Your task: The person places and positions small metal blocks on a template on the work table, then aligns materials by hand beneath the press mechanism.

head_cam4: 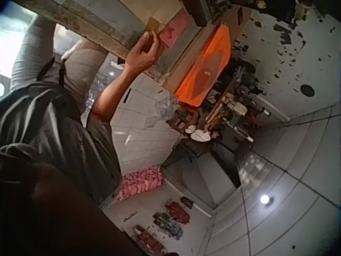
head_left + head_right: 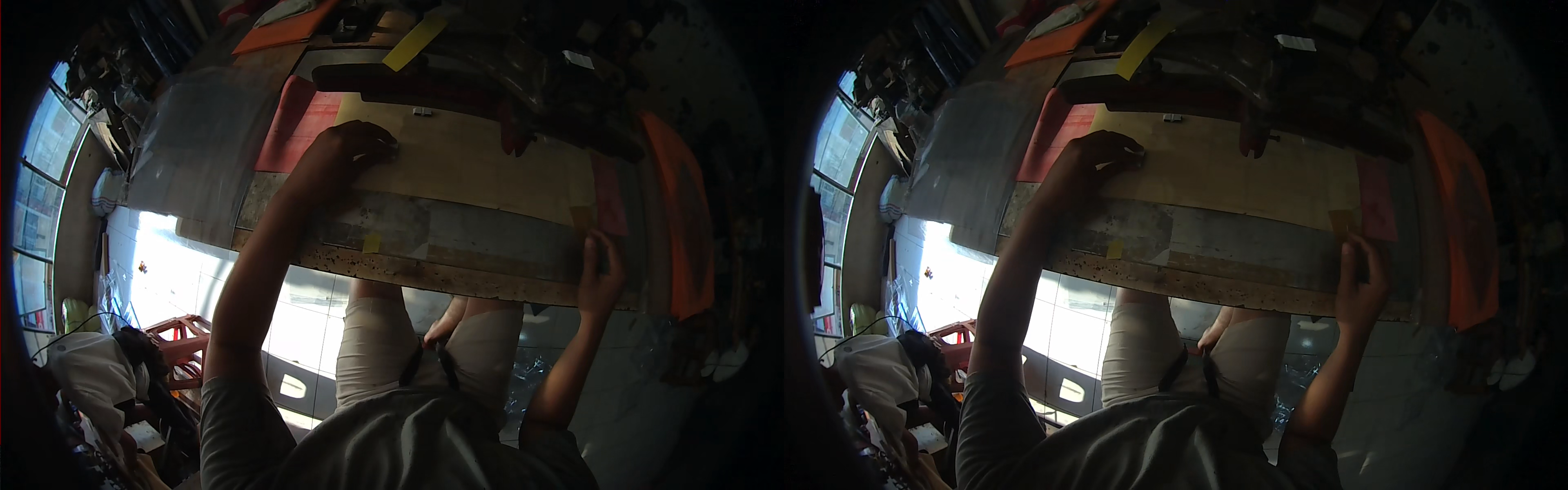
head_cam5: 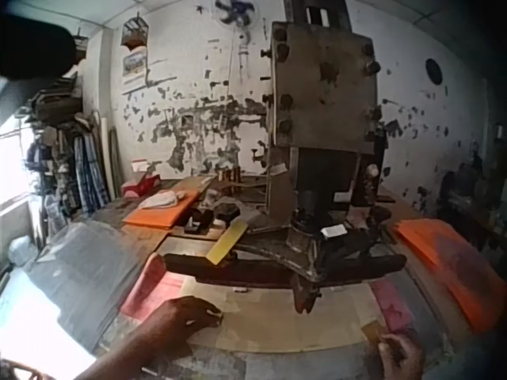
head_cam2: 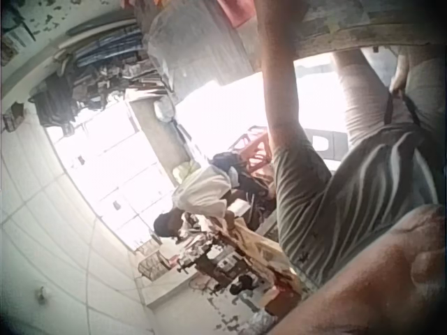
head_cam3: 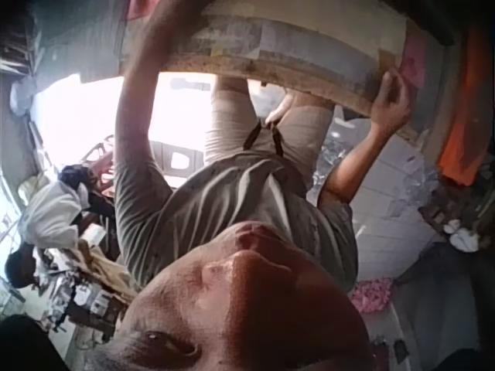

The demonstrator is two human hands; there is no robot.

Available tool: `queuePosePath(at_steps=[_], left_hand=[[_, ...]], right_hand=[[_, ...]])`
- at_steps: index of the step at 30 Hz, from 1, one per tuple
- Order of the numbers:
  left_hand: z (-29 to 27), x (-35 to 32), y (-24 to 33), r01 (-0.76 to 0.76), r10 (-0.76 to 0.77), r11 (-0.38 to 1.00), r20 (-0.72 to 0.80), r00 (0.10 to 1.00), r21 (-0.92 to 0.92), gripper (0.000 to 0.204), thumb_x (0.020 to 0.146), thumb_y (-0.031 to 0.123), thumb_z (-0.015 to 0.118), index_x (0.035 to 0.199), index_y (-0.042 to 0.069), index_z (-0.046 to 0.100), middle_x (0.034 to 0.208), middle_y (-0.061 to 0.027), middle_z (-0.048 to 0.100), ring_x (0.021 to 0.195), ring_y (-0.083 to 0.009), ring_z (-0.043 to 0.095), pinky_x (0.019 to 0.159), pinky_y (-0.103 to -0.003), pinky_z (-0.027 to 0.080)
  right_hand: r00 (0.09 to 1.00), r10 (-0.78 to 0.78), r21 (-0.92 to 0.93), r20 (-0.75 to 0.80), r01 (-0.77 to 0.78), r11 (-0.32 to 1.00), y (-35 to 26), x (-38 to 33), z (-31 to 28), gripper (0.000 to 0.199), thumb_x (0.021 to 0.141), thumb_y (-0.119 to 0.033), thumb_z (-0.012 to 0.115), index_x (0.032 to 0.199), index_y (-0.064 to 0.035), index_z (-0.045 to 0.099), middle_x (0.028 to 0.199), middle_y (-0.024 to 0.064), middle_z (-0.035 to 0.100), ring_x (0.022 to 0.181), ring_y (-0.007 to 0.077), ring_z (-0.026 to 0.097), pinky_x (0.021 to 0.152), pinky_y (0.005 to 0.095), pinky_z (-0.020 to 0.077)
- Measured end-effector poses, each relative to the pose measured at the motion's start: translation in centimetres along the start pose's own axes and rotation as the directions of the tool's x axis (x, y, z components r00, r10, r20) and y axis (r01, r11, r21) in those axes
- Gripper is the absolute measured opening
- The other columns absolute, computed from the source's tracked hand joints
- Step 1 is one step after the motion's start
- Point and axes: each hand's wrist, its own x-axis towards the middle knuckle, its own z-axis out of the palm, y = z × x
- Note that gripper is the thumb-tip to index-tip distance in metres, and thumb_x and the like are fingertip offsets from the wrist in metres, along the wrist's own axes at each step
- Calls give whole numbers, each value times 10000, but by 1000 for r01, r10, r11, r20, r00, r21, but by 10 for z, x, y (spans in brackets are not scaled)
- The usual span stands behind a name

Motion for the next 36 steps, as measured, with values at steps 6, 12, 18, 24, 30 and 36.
queuePosePath(at_steps=[6, 12, 18, 24, 30, 36], left_hand=[[-1, 0, 6, 26, -26, 1000, -17, 1000, 16, 274, 901, -1, 742, 1158, 71, 800, 1229, -76, 769, 1167, -221, 724, 1022, -347, 574], [-1, 2, 13, 54, -54, 998, -19, 998, 9, 252, 914, 9, 746, 1157, 58, 792, 1208, -71, 775, 1149, -209, 732, 1018, -344, 576], [3, 1, -3, 19, -19, 1000, -19, 1000, 13, 255, 914, -5, 743, 1155, 59, 797, 1212, -61, 776, 1153, -200, 728, 1026, -338, 581], [3, 1, -7, -27, 27, 999, -16, 999, 24, 254, 923, 30, 743, 1161, 90, 807, 1219, -55, 773, 1147, -210, 731, 1023, -347, 581], [0, 3, 0, 26, -27, 999, 12, 1000, 32, 242, 940, 86, 742, 1172, 111, 808, 1239, -48, 759, 1158, -220, 723, 1035, -355, 567], [-1, 1, 11, -29, 30, 999, -22, 999, 45, 223, 942, 87, 746, 1156, 97, 806, 1253, -43, 748, 1138, -229, 725, 1035, -359, 562]], right_hand=[[1000, 22, -9, -3, -22, 1000, 0, 0, 1, 262, 1050, -235, 689, 1173, -10, 740, 1114, 129, 745, 1087, 245, 708, 974, 370, 517], [999, 45, 0, -8, -45, 999, 2, -1, 1, 235, 1033, -204, 702, 1159, -8, 738, 1116, 136, 738, 1084, 269, 708, 980, 383, 518], [1000, 22, 4, -9, -22, 1000, 3, 0, 1, 223, 1033, -193, 701, 1152, -7, 736, 1104, 134, 735, 1070, 270, 706, 969, 384, 518], [1000, 19, -3, -3, -19, 1000, 4, -1, 1, 261, 1050, -233, 688, 1165, -4, 739, 1102, 129, 745, 1073, 248, 707, 970, 372, 514], [1000, 2, -25, -9, -3, 1000, 2, 0, 1, 259, 1048, -233, 690, 1162, -5, 742, 1108, 129, 746, 1071, 246, 709, 966, 371, 516], [1000, 25, 1, 5, -25, 1000, 2, 0, 0, 231, 1032, -204, 707, 1157, -12, 740, 1099, 133, 737, 1052, 254, 715, 942, 373, 530]])
